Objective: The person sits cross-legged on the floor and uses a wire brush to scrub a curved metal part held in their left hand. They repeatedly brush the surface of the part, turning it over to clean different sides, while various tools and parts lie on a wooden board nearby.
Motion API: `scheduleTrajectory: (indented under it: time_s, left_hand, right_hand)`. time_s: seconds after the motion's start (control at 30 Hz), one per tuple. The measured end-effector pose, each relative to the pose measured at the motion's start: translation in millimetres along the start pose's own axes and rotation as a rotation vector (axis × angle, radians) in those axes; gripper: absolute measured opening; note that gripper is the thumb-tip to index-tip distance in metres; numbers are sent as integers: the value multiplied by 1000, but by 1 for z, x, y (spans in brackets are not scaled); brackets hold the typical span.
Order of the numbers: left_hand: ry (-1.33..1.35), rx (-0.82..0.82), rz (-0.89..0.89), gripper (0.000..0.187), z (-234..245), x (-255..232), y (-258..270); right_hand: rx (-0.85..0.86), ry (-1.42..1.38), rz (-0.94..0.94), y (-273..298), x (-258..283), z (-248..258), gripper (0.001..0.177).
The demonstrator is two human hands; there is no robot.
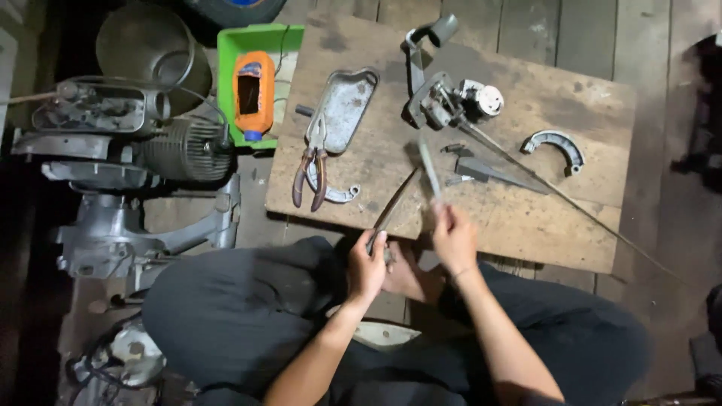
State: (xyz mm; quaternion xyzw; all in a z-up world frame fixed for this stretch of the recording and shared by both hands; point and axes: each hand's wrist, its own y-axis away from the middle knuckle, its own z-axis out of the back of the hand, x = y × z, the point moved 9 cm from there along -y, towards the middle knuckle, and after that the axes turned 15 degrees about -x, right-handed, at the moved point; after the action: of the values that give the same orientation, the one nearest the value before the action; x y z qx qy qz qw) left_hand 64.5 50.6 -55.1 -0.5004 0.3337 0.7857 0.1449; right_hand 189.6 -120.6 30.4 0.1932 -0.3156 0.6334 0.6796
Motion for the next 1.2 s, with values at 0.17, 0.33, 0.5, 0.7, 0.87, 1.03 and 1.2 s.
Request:
scheduleTrajectory:
  time_s: [0.17, 0.33, 0.5, 0.7, 0.87, 1.03, 1.2]
  left_hand:
    - [179, 17, 100, 23, -14, 29, -5]
    - [207, -13, 101, 26, -9, 26, -2]
    - [583, 164, 443, 29, -25, 41, 2]
    - [431, 127, 300, 28, -17, 27, 2]
    - [467, 70, 424, 28, -22, 49, -9]
    - [422, 47, 364, 29, -23, 49, -10]
    - [-9, -66, -16, 40, -13, 49, -14]
  right_hand:
    - [104, -79, -135, 9, -50, 0, 39]
    - [129, -191, -232, 39, -63, 9, 45]
    - [172, -119, -157, 61, -45, 15, 35]
    - [250, -70, -71, 80, -24, -1, 28]
    - [197, 8, -34, 44, -13, -20, 25]
    - [60, 42, -82, 12, -26, -18, 36]
    - [52, -8, -120, 7, -38, -12, 46]
